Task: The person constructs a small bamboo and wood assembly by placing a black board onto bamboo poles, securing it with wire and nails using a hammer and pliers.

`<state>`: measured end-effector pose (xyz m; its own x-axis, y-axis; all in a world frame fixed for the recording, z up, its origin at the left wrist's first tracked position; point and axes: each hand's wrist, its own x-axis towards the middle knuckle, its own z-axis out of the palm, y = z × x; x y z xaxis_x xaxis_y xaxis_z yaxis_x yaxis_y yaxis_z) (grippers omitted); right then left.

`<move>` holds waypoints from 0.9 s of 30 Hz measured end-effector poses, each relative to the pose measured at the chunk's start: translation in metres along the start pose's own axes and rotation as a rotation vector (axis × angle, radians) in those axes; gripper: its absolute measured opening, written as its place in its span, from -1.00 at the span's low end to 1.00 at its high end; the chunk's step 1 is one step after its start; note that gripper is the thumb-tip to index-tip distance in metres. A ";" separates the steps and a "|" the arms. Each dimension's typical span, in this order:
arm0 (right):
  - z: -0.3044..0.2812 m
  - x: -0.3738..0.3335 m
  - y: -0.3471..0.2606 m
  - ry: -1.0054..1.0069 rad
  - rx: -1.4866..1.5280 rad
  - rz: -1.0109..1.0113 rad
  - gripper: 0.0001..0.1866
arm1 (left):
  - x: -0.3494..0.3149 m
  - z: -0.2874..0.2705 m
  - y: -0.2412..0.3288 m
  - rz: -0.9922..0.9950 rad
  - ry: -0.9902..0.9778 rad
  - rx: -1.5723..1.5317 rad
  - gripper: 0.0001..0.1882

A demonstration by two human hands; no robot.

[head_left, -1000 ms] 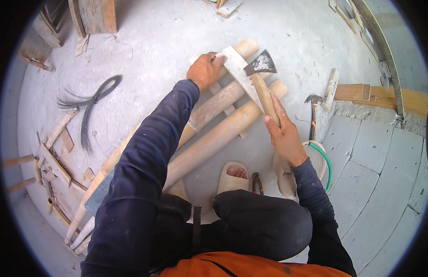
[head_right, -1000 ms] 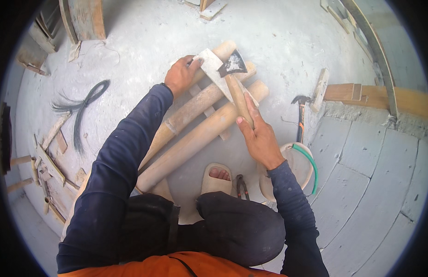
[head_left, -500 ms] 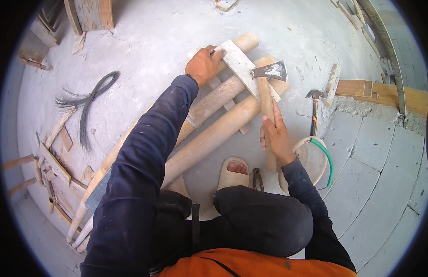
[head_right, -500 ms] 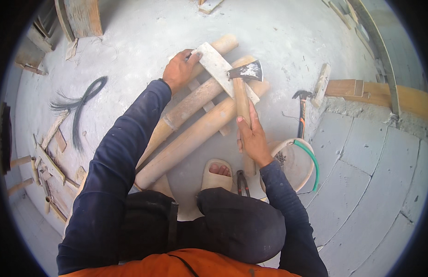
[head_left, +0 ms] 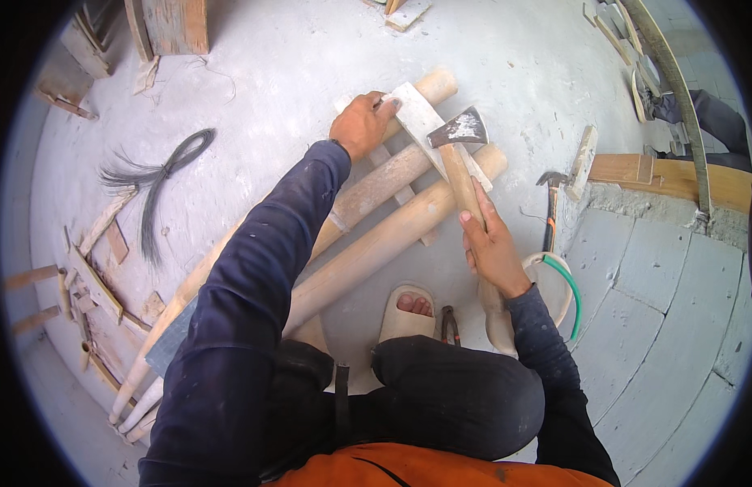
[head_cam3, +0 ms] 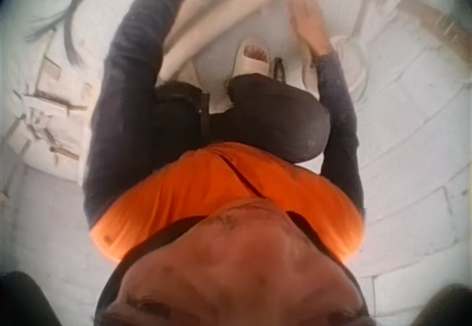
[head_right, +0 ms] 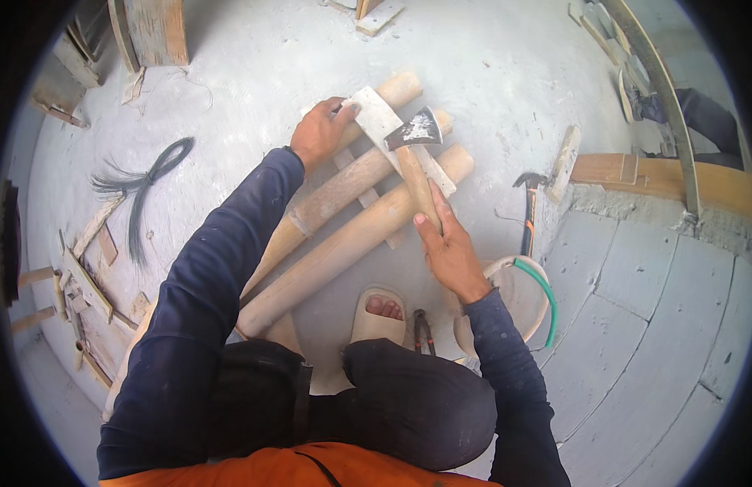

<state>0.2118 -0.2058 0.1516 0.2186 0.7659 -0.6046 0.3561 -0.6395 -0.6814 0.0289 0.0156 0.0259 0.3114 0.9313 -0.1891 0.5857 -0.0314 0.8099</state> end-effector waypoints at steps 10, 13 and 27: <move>-0.006 -0.003 0.013 0.491 -0.043 -0.485 -0.17 | -0.014 0.000 0.000 -0.020 -0.039 0.006 -0.35; -0.008 0.001 0.026 0.186 -0.308 -0.222 -0.22 | -0.016 -0.001 0.003 -0.033 -0.038 0.003 -0.34; 0.007 -0.044 0.087 0.219 -0.115 -0.328 -0.17 | 0.014 0.009 0.001 0.043 0.038 0.141 -0.40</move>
<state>0.2263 -0.2957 0.1162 0.2609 0.9319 -0.2522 0.5353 -0.3570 -0.7655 0.0404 0.0256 0.0188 0.3119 0.9408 -0.1324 0.6726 -0.1202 0.7301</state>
